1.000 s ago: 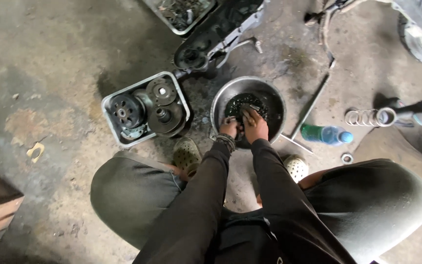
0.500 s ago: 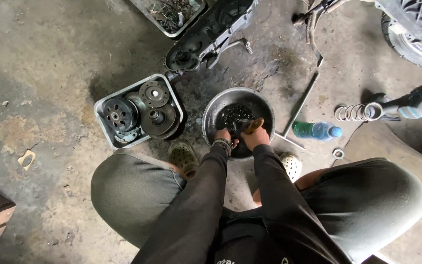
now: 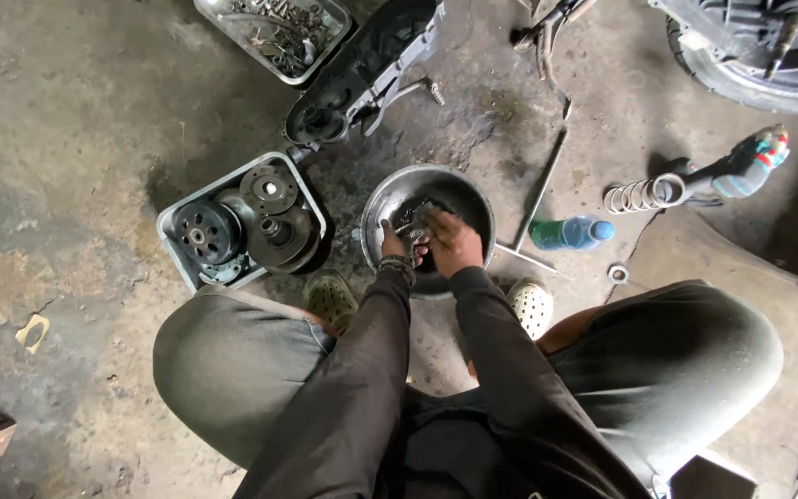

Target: The person sits on the floor and scrubs a small metal mechanical part with a brush and liquid cleaner in a metal bowl. They then place the part in a tray and scrub a second similar part in the same manner.

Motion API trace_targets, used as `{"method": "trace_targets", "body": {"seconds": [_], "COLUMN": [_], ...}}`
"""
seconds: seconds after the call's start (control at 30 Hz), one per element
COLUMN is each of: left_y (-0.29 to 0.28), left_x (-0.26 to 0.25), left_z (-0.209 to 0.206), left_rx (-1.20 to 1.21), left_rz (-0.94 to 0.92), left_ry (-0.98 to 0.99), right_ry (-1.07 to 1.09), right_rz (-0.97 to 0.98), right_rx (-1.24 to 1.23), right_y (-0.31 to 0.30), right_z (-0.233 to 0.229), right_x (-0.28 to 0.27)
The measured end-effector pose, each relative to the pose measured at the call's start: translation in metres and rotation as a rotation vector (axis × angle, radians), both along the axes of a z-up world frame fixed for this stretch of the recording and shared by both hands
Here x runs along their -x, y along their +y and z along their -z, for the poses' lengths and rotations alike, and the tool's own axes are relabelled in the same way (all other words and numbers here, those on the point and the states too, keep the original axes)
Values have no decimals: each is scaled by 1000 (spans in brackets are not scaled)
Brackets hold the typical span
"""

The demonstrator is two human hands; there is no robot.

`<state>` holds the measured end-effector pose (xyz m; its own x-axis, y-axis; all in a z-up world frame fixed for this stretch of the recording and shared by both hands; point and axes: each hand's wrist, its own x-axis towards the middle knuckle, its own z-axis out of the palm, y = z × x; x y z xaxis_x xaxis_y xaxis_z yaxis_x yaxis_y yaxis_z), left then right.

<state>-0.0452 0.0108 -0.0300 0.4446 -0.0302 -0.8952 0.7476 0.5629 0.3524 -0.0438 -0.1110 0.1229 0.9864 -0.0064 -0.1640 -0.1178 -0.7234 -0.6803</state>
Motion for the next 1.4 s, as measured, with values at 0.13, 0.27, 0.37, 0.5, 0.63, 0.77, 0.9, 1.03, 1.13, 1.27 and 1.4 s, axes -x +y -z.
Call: {"method": "trace_targets", "body": {"seconds": [0.13, 0.27, 0.37, 0.5, 0.63, 0.77, 0.9, 1.03, 1.13, 1.27, 1.4], "left_y": [-2, -3, 1, -1, 3, -3, -5, -4, 2, 5, -1], "left_x": [-6, -1, -1, -5, -2, 3, 3, -1, -7, -16, -11], "left_z": [4, 36, 11, -29, -34, -35, -36, -40, -21, 25, -19], "left_rx": [14, -34, -25, -175, -66, -212, -223, -304, -345, -455, -575], "left_rz": [-75, -243, -92, -149, -113, 4, -25, 105, 147, 300, 588], "left_ry": [-38, 27, 33, 88, 94, 120, 120, 108, 86, 52, -10], "right_ry": [-3, 43, 4, 164, 177, 177, 232, 157, 309, 225, 119], "right_rz": [161, 62, 63, 179, 135, 288, 304, 290, 728, 445, 534], "right_rx": [-100, -181, -117, -294, -265, -351, -441, -152, -509, -440, -454], "right_y": [5, 16, 1, 9, -4, -9, 2, -18, -5, -1, -7], "right_z": [-3, 6, 13, 32, 41, 50, 34, 47, 47, 43, 29], "right_x": [9, 15, 9, 15, 19, 14, 12, 11, 19, 17, 20]}}
